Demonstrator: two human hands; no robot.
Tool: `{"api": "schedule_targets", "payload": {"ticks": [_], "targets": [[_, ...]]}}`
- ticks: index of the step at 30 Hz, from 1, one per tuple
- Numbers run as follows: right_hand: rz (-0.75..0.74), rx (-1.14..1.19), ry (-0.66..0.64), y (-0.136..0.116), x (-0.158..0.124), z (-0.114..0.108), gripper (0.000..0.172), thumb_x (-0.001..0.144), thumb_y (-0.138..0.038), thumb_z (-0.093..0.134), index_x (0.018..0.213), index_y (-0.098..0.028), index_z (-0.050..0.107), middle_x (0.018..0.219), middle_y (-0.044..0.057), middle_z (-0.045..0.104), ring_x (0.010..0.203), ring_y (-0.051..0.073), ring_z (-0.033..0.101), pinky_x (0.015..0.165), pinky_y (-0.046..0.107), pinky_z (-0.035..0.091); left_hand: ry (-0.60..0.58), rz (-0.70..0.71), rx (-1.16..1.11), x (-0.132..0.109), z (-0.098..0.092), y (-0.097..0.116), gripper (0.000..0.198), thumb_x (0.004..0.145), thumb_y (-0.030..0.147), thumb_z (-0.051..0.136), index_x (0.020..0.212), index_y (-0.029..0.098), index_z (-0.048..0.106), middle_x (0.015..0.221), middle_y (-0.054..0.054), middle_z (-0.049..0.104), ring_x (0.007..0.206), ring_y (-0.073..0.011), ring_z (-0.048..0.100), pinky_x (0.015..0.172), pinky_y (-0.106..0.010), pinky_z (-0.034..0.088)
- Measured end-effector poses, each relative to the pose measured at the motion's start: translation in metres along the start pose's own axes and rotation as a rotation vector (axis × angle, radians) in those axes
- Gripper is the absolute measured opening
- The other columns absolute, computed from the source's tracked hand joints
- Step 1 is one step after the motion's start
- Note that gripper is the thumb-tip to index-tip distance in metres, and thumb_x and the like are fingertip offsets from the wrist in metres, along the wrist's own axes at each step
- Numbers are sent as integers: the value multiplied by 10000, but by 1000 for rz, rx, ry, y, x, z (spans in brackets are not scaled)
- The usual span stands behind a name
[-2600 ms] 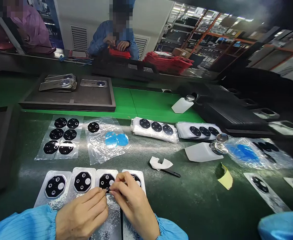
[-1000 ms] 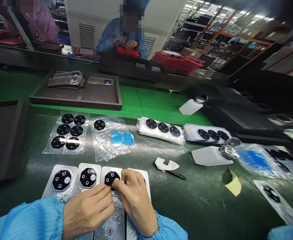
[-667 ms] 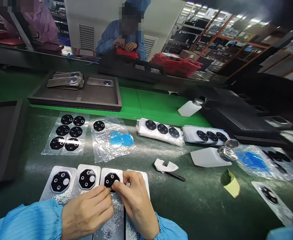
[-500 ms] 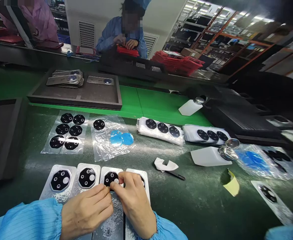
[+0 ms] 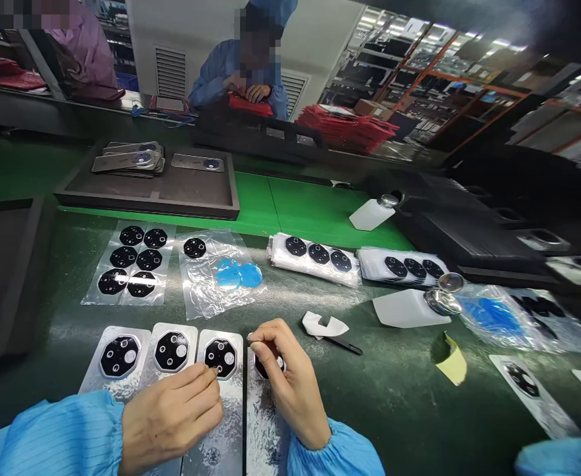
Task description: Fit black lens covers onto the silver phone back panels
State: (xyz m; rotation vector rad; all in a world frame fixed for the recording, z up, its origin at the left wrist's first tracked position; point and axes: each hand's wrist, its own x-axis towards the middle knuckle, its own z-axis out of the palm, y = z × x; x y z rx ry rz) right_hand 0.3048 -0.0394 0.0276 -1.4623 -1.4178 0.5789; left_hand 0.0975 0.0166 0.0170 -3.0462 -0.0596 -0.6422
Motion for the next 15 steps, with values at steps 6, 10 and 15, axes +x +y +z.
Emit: {"api": "schedule_targets", "payload": {"ticks": [6,10,15], "targets": [[357,407,-46,14,0,-11,221,917,-375,596,946,-193,718,796,21,632,679,141,593,632,268,505,4,-4,10,1,0,-1,178,926,41,469,935,92,639,964,-86,674,998,-210,646,1012,-380,483],[414,584,-45,15,-1,-11,256,853,-414,680,1000,-204,681,847,22,645,663,132,599,628,276,525,15,20,25,2,-3,-3,185,926,52,471,920,103,649,954,-75,675,1014,-211,636,1036,-380,465],[415,472,-40,8,-3,-7,258,841,-415,689,767,-198,571,626,-49,522,506,87,471,475,211,402,13,30,6,-1,-5,-7,207,935,47,455,913,112,650,963,-64,675,1062,-217,611,1083,-431,433]]}}
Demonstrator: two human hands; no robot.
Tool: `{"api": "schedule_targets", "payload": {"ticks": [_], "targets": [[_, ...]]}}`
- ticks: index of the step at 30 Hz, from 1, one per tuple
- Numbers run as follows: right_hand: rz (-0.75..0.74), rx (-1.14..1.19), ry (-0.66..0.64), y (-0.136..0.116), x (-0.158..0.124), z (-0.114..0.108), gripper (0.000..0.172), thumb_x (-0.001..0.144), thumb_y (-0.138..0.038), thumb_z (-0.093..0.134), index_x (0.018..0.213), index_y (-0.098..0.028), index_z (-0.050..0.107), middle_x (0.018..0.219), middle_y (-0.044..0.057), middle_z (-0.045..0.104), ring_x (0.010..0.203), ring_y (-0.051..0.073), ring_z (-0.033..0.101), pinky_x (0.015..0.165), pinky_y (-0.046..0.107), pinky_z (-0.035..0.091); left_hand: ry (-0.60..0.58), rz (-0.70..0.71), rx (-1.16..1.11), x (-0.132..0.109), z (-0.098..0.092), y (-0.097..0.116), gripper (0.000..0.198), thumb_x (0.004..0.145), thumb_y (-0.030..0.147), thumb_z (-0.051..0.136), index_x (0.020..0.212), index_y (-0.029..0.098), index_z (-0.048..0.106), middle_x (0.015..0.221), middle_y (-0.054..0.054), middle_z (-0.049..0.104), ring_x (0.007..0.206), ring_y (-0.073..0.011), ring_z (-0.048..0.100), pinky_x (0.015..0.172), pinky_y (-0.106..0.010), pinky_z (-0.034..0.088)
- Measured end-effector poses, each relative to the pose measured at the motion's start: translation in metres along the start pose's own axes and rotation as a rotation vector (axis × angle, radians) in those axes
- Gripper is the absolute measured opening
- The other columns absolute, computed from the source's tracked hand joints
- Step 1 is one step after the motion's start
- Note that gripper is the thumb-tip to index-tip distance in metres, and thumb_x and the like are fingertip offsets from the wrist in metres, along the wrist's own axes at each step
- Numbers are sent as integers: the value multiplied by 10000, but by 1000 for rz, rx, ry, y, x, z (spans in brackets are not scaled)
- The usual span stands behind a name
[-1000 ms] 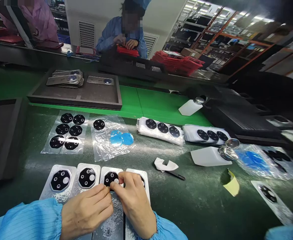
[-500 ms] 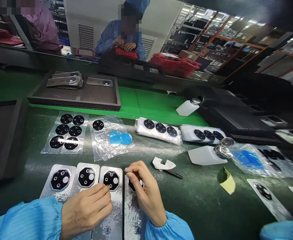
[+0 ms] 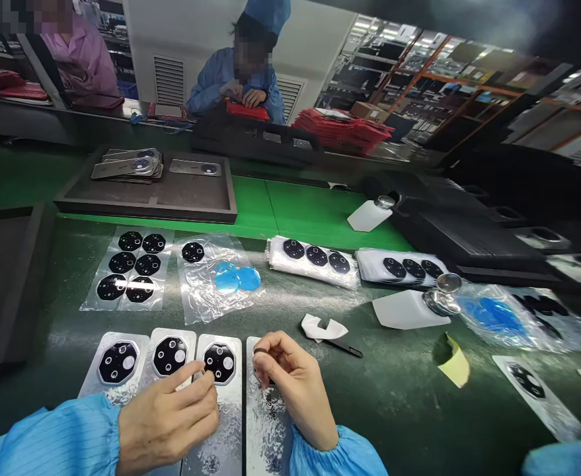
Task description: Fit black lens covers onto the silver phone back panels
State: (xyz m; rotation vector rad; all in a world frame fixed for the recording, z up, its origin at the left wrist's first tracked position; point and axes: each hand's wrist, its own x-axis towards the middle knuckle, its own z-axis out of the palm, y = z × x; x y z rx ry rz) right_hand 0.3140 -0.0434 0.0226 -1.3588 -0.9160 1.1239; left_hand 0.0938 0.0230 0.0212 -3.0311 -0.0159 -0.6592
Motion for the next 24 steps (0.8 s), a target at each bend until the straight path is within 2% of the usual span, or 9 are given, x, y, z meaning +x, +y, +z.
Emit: {"api": "schedule_targets", "payload": {"ticks": [6,8,11,15,19,21,24], "targets": [[-315,-389,63,0,-6,5,333,983,-312,478,677,-202,547,565,-46,473,510,95,444,492,231,339,99,-107,-119,-1,-2,-5,155,918,28,497,903,84,641,946,-71,690,1018,-207,650,1118,-421,436],[-388,-423,61,-2,-7,6,283,982,-258,487,731,-198,604,603,-33,515,545,103,487,518,232,368,94,-124,-155,0,-2,-6,164,914,12,486,906,82,634,945,-76,693,1010,-200,655,1117,-420,444],[-460,-407,41,-5,-4,7,168,945,-226,561,875,-203,712,761,14,579,689,134,571,593,242,439,72,-141,-185,-1,-1,-7,177,904,-3,475,922,92,623,951,-75,694,1019,-194,653,1120,-439,448],[-381,-292,26,-6,-1,6,175,921,-213,586,1019,-234,730,853,30,603,767,148,597,636,256,478,55,-141,-210,-2,1,-7,156,892,-3,495,907,97,615,907,-68,688,1009,-196,662,1112,-447,463],[-255,-138,21,-1,-2,6,249,918,-213,581,1150,-258,660,845,7,595,753,137,588,648,251,486,29,-146,-207,-2,-1,-8,145,889,-6,504,891,92,611,901,-72,680,1001,-202,664,1106,-447,473],[-215,-71,37,1,-3,7,218,902,-217,607,1113,-260,644,833,-5,595,724,127,586,642,242,487,19,-142,-210,-2,-1,-8,140,890,-6,506,887,89,609,905,-74,676,995,-204,663,1111,-454,467],[-163,-29,18,0,-2,7,62,907,-261,615,909,-225,666,852,3,604,663,106,589,611,228,481,14,-136,-214,-2,0,-9,149,894,-8,494,881,91,605,904,-73,674,981,-201,662,1112,-457,466]]}}
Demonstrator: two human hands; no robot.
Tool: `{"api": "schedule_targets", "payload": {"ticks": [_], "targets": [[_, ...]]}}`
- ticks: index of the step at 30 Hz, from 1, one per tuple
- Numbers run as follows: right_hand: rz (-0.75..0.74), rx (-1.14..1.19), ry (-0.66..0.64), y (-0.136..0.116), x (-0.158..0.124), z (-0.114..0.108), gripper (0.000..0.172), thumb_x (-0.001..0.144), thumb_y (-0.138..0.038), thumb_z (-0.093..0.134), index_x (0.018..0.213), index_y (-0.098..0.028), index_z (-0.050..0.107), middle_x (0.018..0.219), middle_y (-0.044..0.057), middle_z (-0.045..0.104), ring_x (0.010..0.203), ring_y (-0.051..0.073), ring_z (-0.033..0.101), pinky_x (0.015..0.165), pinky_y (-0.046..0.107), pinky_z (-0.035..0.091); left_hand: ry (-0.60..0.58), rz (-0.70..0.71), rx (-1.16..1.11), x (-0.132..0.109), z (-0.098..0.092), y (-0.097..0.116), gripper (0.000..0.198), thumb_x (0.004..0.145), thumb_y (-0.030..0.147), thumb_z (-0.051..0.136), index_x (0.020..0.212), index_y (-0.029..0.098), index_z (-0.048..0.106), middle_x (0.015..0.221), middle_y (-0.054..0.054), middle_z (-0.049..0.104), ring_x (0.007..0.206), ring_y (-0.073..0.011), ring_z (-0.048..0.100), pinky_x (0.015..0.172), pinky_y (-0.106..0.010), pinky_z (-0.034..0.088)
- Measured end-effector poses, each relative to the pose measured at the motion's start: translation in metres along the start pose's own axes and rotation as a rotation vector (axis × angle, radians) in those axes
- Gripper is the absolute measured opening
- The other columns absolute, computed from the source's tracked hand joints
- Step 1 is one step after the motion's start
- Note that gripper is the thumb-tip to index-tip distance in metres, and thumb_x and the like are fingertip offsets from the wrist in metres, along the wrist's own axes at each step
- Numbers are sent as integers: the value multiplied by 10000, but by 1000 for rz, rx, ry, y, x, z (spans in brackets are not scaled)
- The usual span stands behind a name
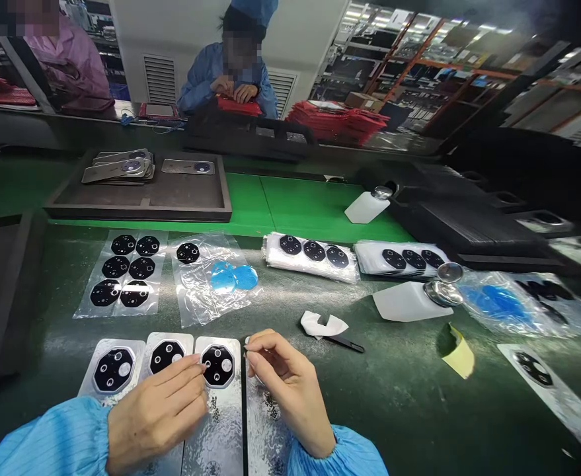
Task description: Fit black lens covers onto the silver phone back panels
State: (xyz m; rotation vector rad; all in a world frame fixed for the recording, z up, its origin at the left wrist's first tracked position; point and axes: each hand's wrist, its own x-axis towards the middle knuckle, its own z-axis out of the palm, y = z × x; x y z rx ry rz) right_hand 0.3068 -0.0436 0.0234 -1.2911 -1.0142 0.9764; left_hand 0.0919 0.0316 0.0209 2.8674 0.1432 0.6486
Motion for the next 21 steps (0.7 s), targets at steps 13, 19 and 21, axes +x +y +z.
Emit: {"api": "schedule_targets", "payload": {"ticks": [13,19,21], "targets": [[-66,-209,-14,-2,3,1,129,926,-268,601,866,-214,701,761,1,627,648,122,597,598,232,474,30,64,101,4,-4,1,219,914,-8,429,893,74,631,924,-102,689,974,-220,679,1061,-424,516],[-196,-366,-141,-5,9,17,125,920,-121,576,985,-199,648,861,18,645,776,139,623,677,237,488,14,83,144,4,-2,2,222,908,-8,431,920,48,646,930,-111,688,945,-231,683,1035,-425,533],[-247,-428,-162,-1,9,24,158,928,-76,527,985,-192,618,882,29,616,804,144,608,699,248,490,24,81,149,4,-1,2,216,902,-11,441,918,51,647,919,-105,689,923,-223,684,1033,-423,534]]}}
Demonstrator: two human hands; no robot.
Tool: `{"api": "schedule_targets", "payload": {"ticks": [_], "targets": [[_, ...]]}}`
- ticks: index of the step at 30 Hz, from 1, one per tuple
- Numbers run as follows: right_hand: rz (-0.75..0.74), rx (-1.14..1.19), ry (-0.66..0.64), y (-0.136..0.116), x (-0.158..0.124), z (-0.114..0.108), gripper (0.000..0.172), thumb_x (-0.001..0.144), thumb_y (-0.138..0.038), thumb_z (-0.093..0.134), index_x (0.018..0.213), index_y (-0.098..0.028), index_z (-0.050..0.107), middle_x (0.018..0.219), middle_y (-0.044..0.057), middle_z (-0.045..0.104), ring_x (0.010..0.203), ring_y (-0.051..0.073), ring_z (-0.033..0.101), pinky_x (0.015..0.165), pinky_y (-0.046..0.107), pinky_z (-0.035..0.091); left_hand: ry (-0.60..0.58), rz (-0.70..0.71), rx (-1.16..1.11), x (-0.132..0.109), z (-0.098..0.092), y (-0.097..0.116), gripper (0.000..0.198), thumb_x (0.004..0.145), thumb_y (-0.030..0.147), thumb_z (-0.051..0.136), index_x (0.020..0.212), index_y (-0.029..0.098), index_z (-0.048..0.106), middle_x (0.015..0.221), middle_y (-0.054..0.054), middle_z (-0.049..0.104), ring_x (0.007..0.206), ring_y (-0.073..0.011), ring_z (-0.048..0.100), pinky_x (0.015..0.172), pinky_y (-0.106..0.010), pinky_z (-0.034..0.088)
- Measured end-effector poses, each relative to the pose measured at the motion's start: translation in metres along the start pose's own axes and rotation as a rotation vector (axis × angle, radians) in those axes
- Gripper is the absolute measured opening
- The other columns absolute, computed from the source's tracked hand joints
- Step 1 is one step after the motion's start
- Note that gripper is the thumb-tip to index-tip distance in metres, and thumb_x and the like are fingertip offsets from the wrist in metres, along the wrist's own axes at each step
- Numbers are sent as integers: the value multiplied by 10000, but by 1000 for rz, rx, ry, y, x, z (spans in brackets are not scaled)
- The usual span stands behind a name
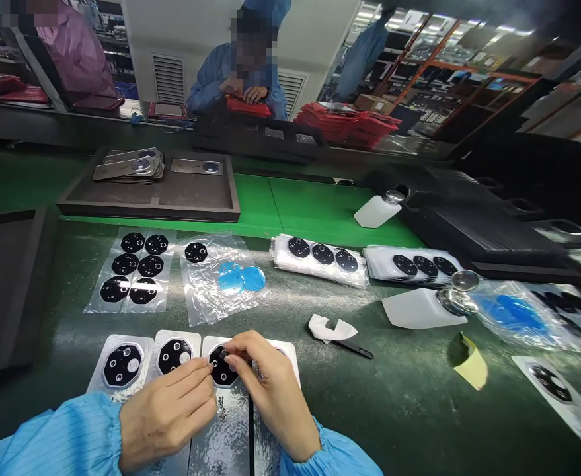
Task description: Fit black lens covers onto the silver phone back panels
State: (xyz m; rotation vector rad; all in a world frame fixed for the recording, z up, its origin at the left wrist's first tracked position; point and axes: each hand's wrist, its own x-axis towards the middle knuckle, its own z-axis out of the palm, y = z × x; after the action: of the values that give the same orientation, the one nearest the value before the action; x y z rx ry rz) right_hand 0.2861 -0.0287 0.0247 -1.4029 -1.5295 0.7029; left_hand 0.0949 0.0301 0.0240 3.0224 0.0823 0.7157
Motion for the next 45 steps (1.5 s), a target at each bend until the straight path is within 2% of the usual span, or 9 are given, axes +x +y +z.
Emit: {"api": "schedule_targets", "payload": {"ticks": [6,15,20,27,30,33,36,40,45], "targets": [[-194,-315,0,3,-5,8,222,931,-17,438,949,-183,583,1005,79,500,882,170,512,726,292,478,9,-17,21,3,0,0,228,915,-1,431,893,62,648,892,-97,688,901,-211,690,1026,-401,536],[-388,-548,57,4,-6,17,266,973,-61,369,916,-175,602,956,79,529,864,192,479,736,321,432,6,-23,27,-1,3,2,193,914,10,455,873,75,632,852,-87,670,900,-204,679,1035,-407,520],[-261,-481,134,1,-4,11,233,926,-31,459,920,-200,618,961,66,501,892,194,478,737,312,440,-16,-20,41,1,0,2,194,914,10,447,906,69,632,893,-95,672,931,-208,672,1048,-394,509],[-282,-533,24,1,-5,12,252,927,-27,446,903,-210,619,952,60,535,875,192,492,744,321,448,-31,-32,38,0,1,3,164,895,7,482,887,77,629,881,-81,658,896,-207,665,1030,-405,518],[-263,-538,53,0,-5,11,254,918,-16,461,919,-215,619,949,61,518,881,195,484,754,318,442,-32,-36,40,1,1,3,158,900,14,484,893,80,628,902,-83,664,909,-206,664,1032,-402,516],[-309,-582,84,-1,-4,12,279,934,-11,420,909,-207,618,914,60,518,852,192,472,739,316,422,-33,-34,60,2,0,3,157,894,10,489,888,80,629,883,-84,665,907,-211,667,1019,-402,522],[-347,-592,60,-1,-3,12,277,951,-35,404,881,-206,611,907,56,525,840,191,469,720,317,416,-34,-33,49,3,-1,3,160,889,-1,487,882,75,628,861,-81,659,879,-207,672,1018,-402,520],[-260,-551,82,-1,-3,11,266,926,-24,446,925,-229,616,938,52,508,866,192,471,733,315,436,-46,-25,42,2,-2,3,155,899,3,483,897,72,622,882,-84,657,899,-207,673,1039,-395,504],[-293,-580,37,-1,-3,11,259,925,-30,451,880,-215,627,913,54,538,846,192,480,722,320,420,-42,-34,65,1,-1,3,173,898,5,473,895,91,623,871,-72,658,878,-201,665,1017,-402,517]]}}
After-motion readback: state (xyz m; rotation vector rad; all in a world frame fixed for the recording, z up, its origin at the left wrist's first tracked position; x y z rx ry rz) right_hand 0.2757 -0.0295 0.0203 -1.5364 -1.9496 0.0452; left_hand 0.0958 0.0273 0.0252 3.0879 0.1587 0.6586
